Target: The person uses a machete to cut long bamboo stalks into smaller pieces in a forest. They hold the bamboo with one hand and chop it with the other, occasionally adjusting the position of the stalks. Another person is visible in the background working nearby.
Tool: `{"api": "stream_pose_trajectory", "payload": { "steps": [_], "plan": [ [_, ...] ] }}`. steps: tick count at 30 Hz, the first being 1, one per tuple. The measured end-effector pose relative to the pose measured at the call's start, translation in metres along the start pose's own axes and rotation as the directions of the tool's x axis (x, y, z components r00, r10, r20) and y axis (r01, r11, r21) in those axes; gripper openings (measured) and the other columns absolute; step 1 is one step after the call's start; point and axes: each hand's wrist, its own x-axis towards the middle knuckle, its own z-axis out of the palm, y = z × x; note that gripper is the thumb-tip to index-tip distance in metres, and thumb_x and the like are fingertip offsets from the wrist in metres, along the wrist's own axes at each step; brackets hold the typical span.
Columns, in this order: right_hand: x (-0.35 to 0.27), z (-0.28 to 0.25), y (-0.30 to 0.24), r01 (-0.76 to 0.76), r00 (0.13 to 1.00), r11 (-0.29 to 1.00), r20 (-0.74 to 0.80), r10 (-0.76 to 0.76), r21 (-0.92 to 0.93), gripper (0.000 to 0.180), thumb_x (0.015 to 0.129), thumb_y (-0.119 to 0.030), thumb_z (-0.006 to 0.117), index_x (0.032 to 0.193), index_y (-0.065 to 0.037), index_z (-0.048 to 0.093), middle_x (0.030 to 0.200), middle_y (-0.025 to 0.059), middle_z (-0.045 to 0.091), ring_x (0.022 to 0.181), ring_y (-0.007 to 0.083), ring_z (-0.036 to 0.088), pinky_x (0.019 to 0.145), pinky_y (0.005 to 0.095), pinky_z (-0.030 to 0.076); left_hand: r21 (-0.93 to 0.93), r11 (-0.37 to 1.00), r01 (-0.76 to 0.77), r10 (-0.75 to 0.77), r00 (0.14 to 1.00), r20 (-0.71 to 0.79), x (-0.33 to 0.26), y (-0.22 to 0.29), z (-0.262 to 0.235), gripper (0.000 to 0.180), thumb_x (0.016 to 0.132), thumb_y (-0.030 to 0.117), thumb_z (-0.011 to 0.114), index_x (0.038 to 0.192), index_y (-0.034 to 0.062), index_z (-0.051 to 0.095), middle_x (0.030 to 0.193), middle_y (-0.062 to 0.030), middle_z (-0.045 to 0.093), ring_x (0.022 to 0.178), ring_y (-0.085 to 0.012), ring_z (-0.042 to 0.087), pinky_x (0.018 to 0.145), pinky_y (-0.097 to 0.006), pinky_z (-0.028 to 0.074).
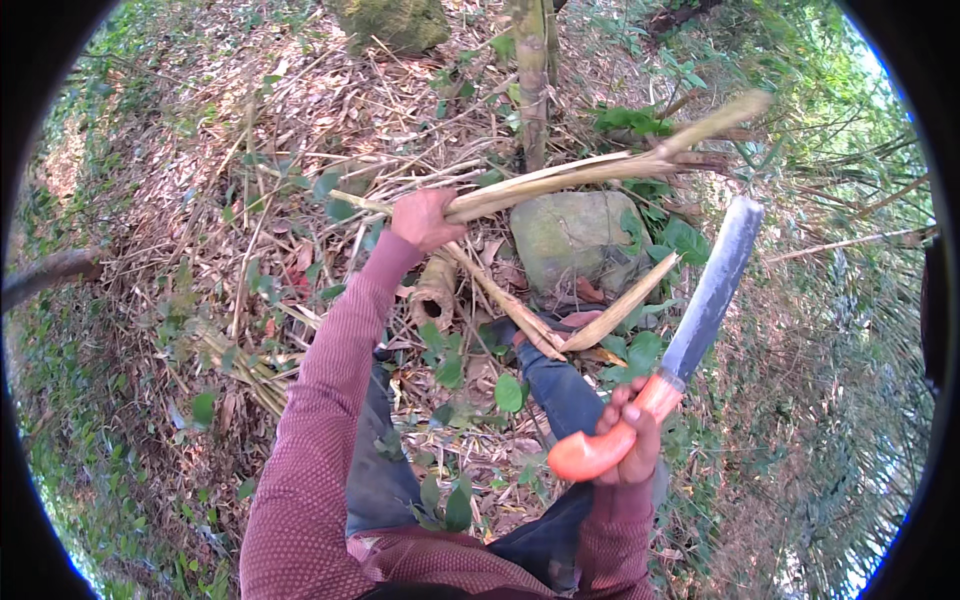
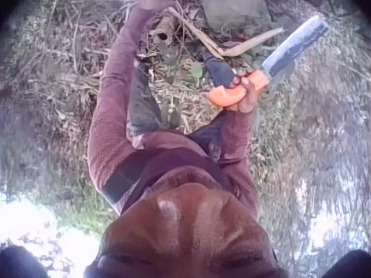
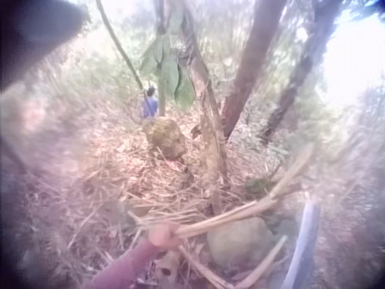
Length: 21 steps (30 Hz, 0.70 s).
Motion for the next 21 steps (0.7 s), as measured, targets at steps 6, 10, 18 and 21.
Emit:
{"api": "stream_pose_trajectory", "payload": {
  "steps": [6, 10, 18, 21],
  "plan": [
    [0.000, 0.027, 0.008, 0.143, 0.978, 0.961, 0.117, -0.175, 0.238, 0.057, 0.075, -0.022, 0.052, 0.128, -0.006, 0.035, 0.127, 0.0168, 0.042, 0.110, 0.0248, 0.049, 0.092, 0.0370, 0.043, -0.072, 0.975, -0.208, 0.192, 0.964, -0.184, -0.093, 0.108, -0.082, 0.030, 0.063, 0.033, 0.068, 0.079, 0.0099, 0.057, 0.071, -0.0102, 0.056, 0.069, -0.0259, 0.056, 0.060, -0.038, 0.048],
    [-0.030, 0.068, -0.009, 0.202, 0.887, 0.899, 0.316, -0.336, 0.390, 0.067, 0.074, -0.034, 0.050, 0.132, -0.010, 0.028, 0.133, 0.0183, 0.033, 0.119, 0.0317, 0.039, 0.098, 0.0457, 0.034, -0.149, 0.919, -0.365, 0.331, 0.920, -0.207, -0.151, 0.162, -0.108, 0.037, 0.064, 0.039, 0.068, 0.081, 0.0092, 0.054, 0.074, -0.0089, 0.055, 0.073, -0.0271, 0.056, 0.059, -0.039, 0.047],
    [-0.124, 0.098, -0.038, 0.383, 0.682, 0.808, 0.453, -0.574, 0.447, 0.057, 0.073, -0.025, 0.053, 0.125, -0.011, 0.035, 0.093, 0.0110, 0.053, 0.082, 0.0232, 0.054, 0.078, 0.0431, 0.047, -0.380, 0.716, -0.585, 0.587, 0.800, -0.126, -0.250, 0.198, -0.152, 0.061, 0.067, 0.038, 0.068, 0.113, 0.0031, 0.046, 0.103, -0.0136, 0.052, 0.098, -0.0266, 0.052, 0.080, -0.036, 0.045],
    [-0.159, 0.100, -0.055, 0.504, 0.635, 0.748, 0.402, -0.659, 0.431, 0.045, 0.073, -0.019, 0.053, 0.115, -0.007, 0.041, 0.082, 0.0080, 0.051, 0.069, 0.0191, 0.051, 0.065, 0.0376, 0.049, -0.690, 0.583, -0.429, 0.435, 0.882, -0.181, -0.258, 0.137, -0.161, 0.064, 0.073, 0.033, 0.067, 0.123, 0.0013, 0.042, 0.120, -0.0152, 0.046, 0.109, -0.0241, 0.047, 0.091, -0.036, 0.040]
  ]
}}
